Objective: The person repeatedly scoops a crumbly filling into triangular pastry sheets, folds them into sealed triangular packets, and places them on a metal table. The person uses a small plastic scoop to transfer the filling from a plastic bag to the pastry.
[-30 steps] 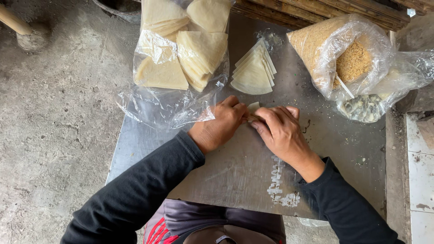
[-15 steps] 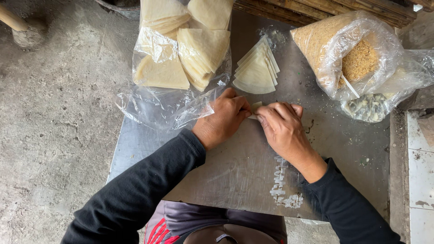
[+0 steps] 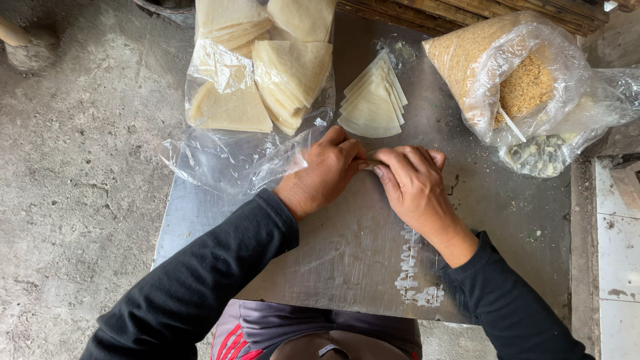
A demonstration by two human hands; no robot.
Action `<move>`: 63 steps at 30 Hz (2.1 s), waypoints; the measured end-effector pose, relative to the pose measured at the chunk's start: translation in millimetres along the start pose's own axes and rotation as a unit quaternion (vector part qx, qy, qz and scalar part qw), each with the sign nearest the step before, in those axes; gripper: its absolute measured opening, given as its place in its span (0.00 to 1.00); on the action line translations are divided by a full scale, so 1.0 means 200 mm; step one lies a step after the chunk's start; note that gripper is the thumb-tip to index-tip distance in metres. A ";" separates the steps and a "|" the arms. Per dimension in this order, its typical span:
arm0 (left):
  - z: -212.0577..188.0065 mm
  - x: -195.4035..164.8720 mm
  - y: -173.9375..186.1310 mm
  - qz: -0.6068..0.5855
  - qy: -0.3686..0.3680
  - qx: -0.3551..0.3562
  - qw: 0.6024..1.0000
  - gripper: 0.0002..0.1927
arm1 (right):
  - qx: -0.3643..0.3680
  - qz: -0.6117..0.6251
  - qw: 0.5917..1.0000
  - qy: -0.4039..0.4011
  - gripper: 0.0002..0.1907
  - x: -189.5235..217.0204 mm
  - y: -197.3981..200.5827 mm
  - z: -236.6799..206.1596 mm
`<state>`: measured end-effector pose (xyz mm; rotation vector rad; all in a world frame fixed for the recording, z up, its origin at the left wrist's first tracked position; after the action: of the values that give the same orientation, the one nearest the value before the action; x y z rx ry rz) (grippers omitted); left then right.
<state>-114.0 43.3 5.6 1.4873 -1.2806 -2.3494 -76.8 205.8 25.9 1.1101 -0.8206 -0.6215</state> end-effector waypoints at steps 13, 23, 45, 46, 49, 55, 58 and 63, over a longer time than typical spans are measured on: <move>-0.01 -0.05 0.01 0.066 -0.025 -0.005 0.997 0.10 | -0.031 -0.010 0.999 -0.004 0.07 -0.02 -0.02 0.00; -0.05 -0.09 -0.02 0.142 -0.024 0.050 0.988 0.08 | 0.022 -0.062 0.998 0.010 0.07 0.08 0.03 -0.06; -0.02 -0.04 -0.04 0.090 -0.004 0.003 0.996 0.10 | -0.003 -0.019 0.998 -0.063 0.13 -0.07 -0.05 -0.02; -0.02 -0.03 -0.05 0.084 -0.001 0.006 0.996 0.10 | -0.002 -0.016 0.998 -0.058 0.12 -0.07 -0.06 -0.02; -0.01 -0.03 -0.03 0.058 -0.021 -0.006 0.998 0.11 | -0.004 -0.011 0.999 -0.048 0.11 -0.07 -0.04 -0.02; -0.04 -0.01 0.07 -0.027 -0.055 -0.082 0.995 0.11 | -0.067 0.043 0.994 -0.074 0.07 -0.06 0.21 -0.24; -0.06 -0.03 0.10 -0.010 -0.048 -0.111 0.993 0.09 | -0.116 0.186 0.953 -0.209 0.08 -0.07 0.34 -0.63; -0.06 -0.05 0.10 0.018 -0.048 -0.112 0.992 0.09 | -0.136 0.265 0.874 -0.385 0.12 0.01 0.49 -1.47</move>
<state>-106.5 27.1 24.0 1.2891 -1.0097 -2.4726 169.9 390.2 55.1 0.3069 -1.5995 -0.6815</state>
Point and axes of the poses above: each hand's wrist, its own z-axis towards the middle knuckle, its own y-axis out of the back of the hand, x = y × z, the point moved 5 cm from there along z, towards the middle knuckle, and after that the axes turned 13 degrees about x, right-handed, at the moved point
